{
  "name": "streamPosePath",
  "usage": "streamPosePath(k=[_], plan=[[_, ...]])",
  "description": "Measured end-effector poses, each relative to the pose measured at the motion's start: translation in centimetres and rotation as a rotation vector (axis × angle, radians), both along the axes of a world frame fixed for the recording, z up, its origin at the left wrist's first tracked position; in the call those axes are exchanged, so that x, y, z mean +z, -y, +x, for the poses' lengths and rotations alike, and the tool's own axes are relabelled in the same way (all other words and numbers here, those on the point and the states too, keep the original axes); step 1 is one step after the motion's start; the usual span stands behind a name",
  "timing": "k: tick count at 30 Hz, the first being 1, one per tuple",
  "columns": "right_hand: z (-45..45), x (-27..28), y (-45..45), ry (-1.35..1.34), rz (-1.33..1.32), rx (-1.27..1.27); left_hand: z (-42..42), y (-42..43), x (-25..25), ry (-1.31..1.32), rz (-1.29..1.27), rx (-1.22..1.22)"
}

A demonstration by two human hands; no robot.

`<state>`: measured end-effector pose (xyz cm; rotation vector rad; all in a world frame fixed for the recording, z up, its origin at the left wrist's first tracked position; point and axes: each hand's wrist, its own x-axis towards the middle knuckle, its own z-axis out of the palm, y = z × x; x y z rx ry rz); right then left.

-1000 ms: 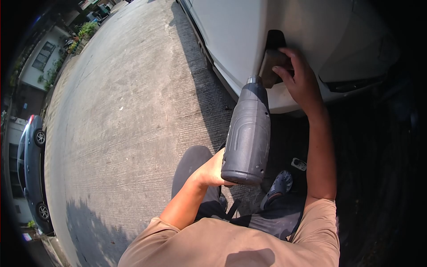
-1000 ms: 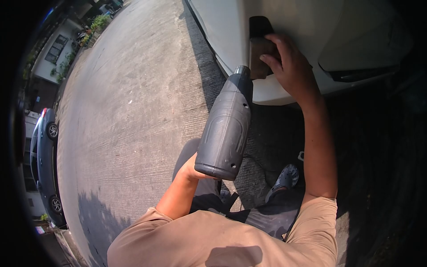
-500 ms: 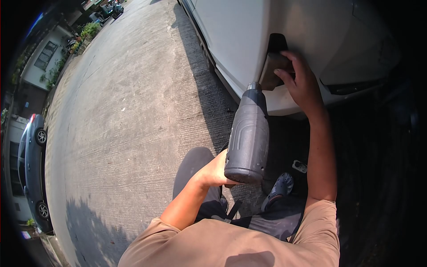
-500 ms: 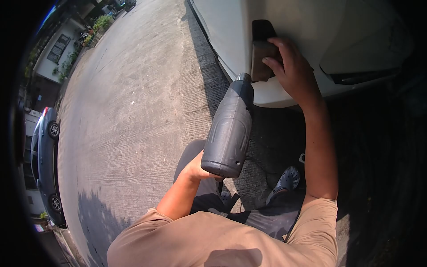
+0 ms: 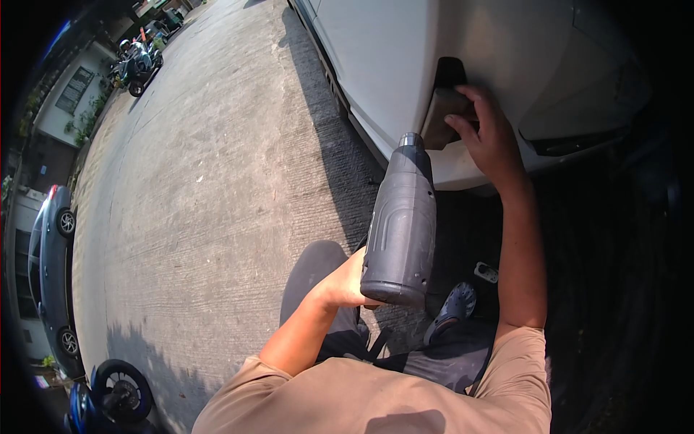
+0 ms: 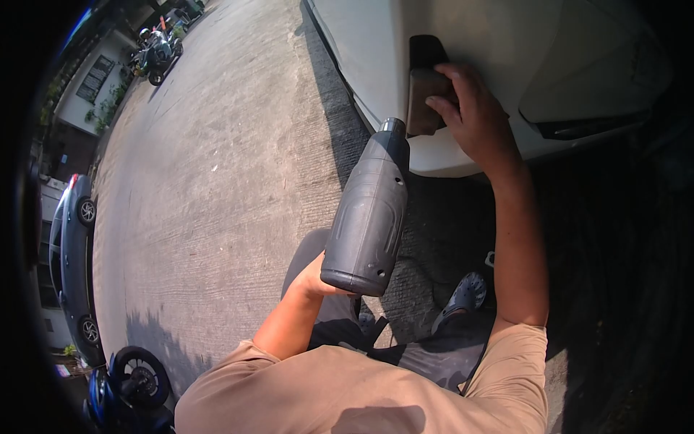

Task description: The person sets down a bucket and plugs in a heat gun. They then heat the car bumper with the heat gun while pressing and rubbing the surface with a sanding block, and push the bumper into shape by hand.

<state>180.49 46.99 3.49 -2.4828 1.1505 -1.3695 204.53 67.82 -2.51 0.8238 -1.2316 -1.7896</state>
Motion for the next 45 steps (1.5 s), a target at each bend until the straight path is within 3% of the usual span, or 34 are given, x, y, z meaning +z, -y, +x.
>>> streamPosePath(k=[5, 10, 22, 32, 39, 45], plan=[[0.0, -0.1, 0.2, -0.01, -0.026, 0.008, -0.5, -0.2, -0.3, -0.094, -0.048, 0.05], [0.0, -0.1, 0.1, -0.006, 0.006, 0.007, -0.3, 0.2, -0.1, -0.006, -0.122, -0.002], [-0.1, 0.0, -0.1, -0.002, 0.035, 0.009, -0.4, -0.3, -0.3, -0.031, 0.012, -0.003], [0.0, 0.0, 0.1, -0.006, -0.014, 0.014, -0.5, 0.1, 0.2, 0.004, -0.161, -0.005], [0.0, 0.1, -0.2, 0.001, 0.019, 0.012, -0.4, -0.2, 0.2, 0.0, 0.071, 0.002], [-0.1, -0.1, -0.1, -0.013, 0.019, 0.009, -0.3, 0.1, 0.3, 0.037, -0.077, 0.0]])
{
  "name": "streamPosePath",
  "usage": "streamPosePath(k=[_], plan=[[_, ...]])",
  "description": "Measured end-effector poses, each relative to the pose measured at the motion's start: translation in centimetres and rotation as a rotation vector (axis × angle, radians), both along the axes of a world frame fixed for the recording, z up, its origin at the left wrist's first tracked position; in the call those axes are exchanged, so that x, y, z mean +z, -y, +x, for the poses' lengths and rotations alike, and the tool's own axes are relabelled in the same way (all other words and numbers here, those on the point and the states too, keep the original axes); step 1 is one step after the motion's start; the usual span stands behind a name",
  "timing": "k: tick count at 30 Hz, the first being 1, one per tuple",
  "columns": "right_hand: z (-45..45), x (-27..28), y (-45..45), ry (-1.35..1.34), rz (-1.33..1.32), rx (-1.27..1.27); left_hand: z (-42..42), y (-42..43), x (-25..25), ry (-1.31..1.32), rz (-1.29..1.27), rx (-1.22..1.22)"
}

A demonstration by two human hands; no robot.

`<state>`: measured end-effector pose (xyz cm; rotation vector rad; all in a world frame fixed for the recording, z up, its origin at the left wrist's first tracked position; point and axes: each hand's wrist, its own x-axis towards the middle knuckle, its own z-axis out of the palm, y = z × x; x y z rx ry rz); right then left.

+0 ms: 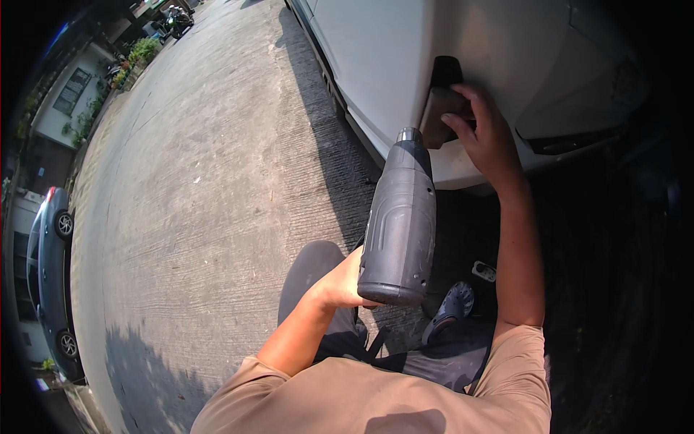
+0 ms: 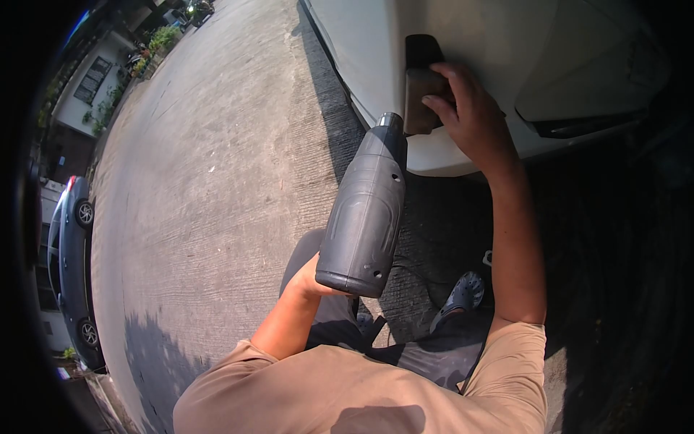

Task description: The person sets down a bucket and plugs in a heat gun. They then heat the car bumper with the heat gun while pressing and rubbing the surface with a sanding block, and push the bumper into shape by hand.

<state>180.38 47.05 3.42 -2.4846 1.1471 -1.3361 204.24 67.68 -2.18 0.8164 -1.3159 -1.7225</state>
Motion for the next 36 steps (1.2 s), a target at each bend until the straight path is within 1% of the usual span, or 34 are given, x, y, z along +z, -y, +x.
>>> streamPosePath(k=[5, 7, 11, 13, 16, 17, 19, 23, 25, 28, 33, 36], plan=[[0.0, 0.1, 0.0, 0.001, 0.0, -0.001, -0.1, 0.1, 0.1, -0.05, -0.097, -0.016], [0.1, 0.2, 0.0, 0.002, 0.003, -0.004, 0.0, 0.1, 0.1, -0.033, -0.074, -0.021], [0.1, 0.3, 0.0, 0.016, 0.037, 0.004, 0.3, -0.4, -0.4, 0.052, 0.155, -0.017], [0.0, 0.2, 0.1, 0.01, -0.009, 0.001, 0.4, -0.5, -0.5, 0.055, 0.187, -0.013], [0.0, 0.1, 0.0, 0.013, -0.009, 0.003, 0.2, -0.4, -0.6, -0.012, 0.072, 0.005], [0.0, 0.0, 0.0, 0.016, 0.002, 0.006, -0.1, -0.2, -0.3, -0.021, -0.002, 0.009], [0.1, 0.1, -0.1, 0.018, 0.003, -0.003, -0.2, 0.0, 0.3, -0.063, -0.036, -0.002], [0.2, 0.2, -0.2, 0.022, 0.022, -0.007, -0.3, -0.1, 1.8, -0.129, 0.097, -0.031], [0.3, 0.2, -0.1, 0.025, 0.02, -0.006, -0.4, -0.1, 1.8, -0.092, 0.082, -0.029], [0.2, 0.2, 0.0, 0.023, 0.009, 0.0, -0.3, -0.1, 0.4, -0.035, -0.003, -0.025], [0.1, 0.2, -0.2, 0.018, 0.034, 0.0, 0.0, -0.3, -0.9, -0.088, -0.009, -0.017], [0.1, 0.1, -0.3, 0.024, 0.032, 0.003, -0.2, -0.4, 0.1, -0.065, 0.031, 0.02]])
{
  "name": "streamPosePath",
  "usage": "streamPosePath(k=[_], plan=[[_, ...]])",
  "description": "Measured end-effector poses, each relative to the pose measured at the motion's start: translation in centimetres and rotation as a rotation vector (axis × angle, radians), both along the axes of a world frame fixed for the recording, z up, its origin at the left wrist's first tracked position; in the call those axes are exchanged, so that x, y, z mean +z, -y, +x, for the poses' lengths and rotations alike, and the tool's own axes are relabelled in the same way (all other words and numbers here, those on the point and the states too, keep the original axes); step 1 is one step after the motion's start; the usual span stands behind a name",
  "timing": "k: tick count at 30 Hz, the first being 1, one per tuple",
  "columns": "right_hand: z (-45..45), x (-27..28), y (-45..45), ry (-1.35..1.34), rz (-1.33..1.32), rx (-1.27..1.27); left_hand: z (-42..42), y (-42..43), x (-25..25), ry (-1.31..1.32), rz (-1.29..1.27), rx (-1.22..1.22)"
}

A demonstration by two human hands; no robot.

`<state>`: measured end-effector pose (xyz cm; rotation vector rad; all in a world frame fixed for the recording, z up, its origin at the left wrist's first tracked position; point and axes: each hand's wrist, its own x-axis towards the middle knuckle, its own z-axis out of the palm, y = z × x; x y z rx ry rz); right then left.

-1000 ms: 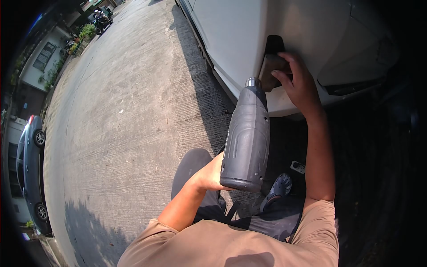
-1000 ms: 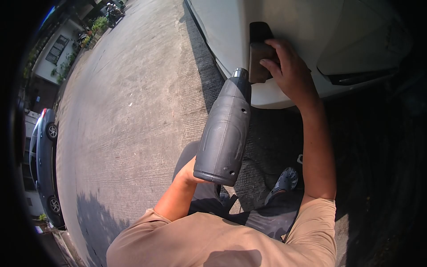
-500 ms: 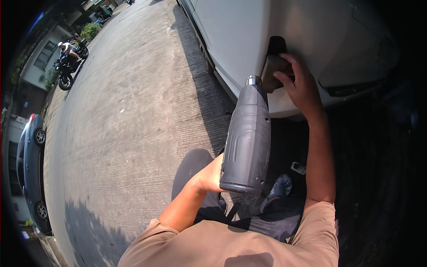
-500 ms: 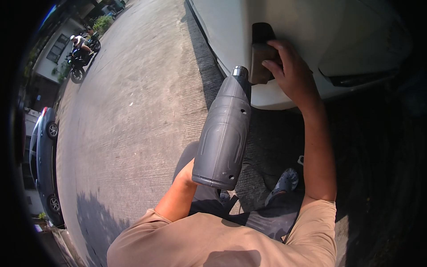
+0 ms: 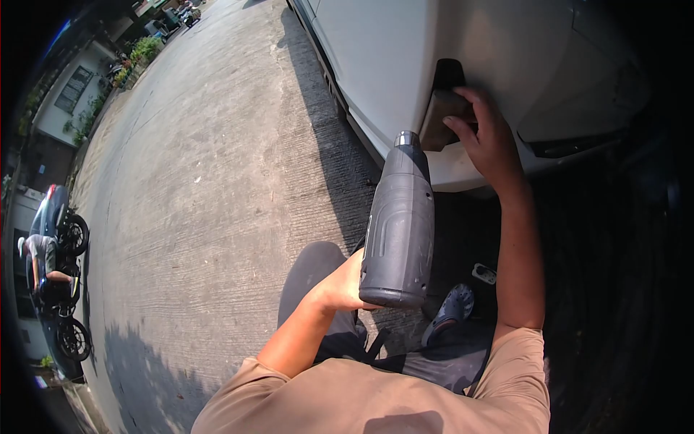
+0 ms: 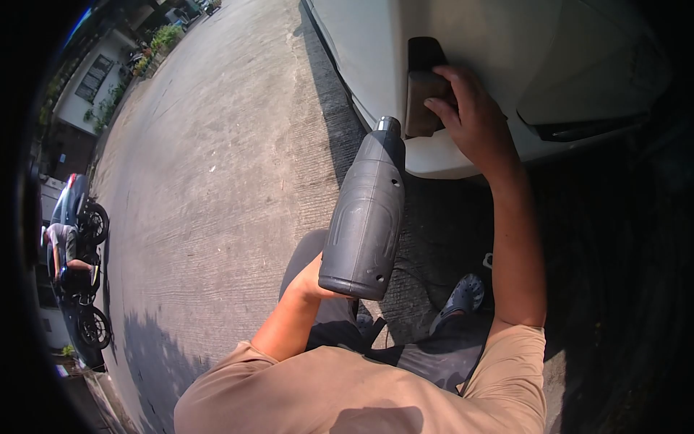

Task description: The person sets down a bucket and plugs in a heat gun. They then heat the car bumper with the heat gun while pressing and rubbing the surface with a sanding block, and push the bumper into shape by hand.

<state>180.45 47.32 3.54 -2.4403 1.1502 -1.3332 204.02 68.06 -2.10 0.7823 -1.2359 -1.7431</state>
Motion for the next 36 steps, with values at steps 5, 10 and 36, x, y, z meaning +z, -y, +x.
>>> streamPosePath(k=[5, 10, 36], plan=[[-0.1, -0.3, 0.1, 0.002, 0.007, -0.003, -0.1, 0.1, 1.4, 0.0, 0.092, -0.009], [0.0, 0.1, -0.1, -0.006, -0.001, -0.007, -0.1, 0.0, 0.1, -0.048, 0.03, 0.021], [-0.2, -0.1, 0.5, -0.017, -0.058, 0.027, -0.1, 0.4, -1.0, 0.063, -0.027, -0.003]])
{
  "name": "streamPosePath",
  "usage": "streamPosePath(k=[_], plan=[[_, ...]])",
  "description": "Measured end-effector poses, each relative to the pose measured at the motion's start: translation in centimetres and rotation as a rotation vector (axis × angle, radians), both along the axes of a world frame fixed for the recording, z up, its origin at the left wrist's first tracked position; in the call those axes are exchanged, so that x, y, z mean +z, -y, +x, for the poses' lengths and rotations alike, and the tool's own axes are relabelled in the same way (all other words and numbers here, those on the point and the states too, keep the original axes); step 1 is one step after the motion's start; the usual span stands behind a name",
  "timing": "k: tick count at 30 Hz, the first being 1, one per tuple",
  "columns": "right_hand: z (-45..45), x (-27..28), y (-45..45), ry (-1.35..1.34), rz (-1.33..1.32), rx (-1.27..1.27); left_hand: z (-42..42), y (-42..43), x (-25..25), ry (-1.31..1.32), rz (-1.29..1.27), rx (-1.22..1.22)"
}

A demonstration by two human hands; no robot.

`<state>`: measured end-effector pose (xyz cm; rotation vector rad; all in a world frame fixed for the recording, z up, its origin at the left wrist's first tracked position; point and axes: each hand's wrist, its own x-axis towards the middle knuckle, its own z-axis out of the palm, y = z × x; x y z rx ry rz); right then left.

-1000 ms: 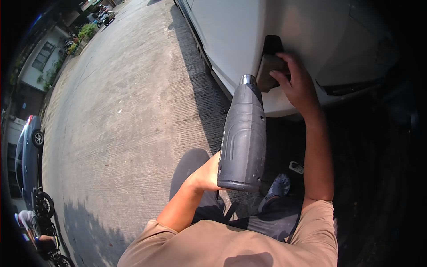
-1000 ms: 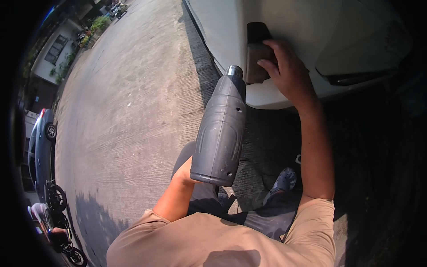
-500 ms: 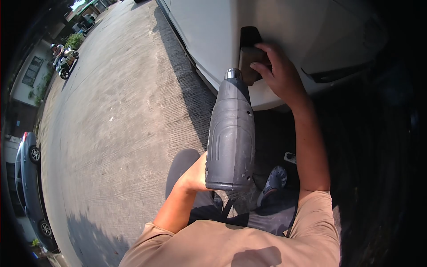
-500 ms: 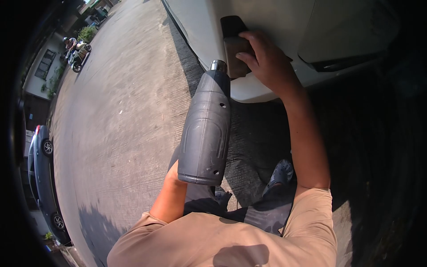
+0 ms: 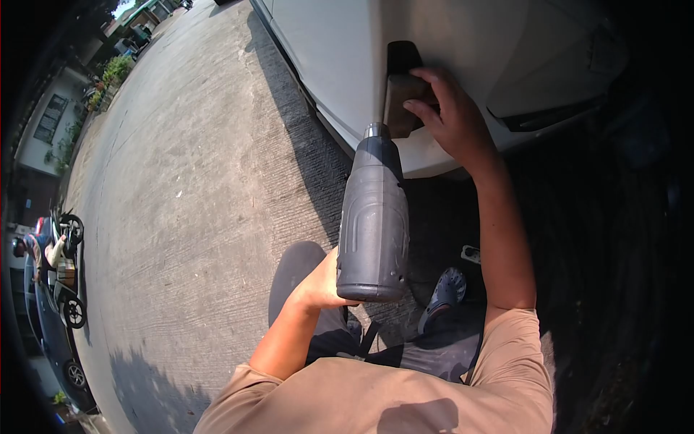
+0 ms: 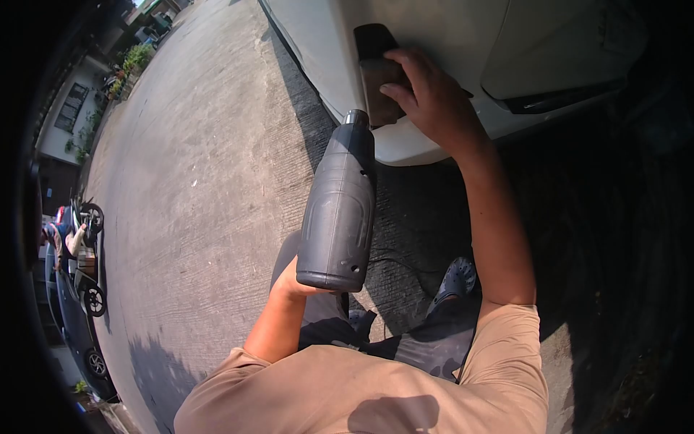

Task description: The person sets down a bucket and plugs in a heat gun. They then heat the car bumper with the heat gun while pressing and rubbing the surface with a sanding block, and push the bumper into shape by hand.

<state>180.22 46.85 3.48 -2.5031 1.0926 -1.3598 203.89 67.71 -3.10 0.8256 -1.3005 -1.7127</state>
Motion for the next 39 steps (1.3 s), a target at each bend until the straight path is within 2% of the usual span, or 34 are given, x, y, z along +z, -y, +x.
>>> streamPosePath(k=[6, 15, 39], plan=[[0.1, 0.0, 0.0, 0.004, 0.019, -0.005, -0.3, -0.1, 0.9, -0.084, 0.06, 0.0], [0.0, 0.0, -0.1, -0.003, 0.019, -0.006, -0.1, -0.1, 0.2, -0.019, -0.031, 0.009], [0.1, 0.0, 0.0, -0.009, -0.013, 0.002, -0.3, -0.2, 0.4, -0.071, 0.077, -0.006]])
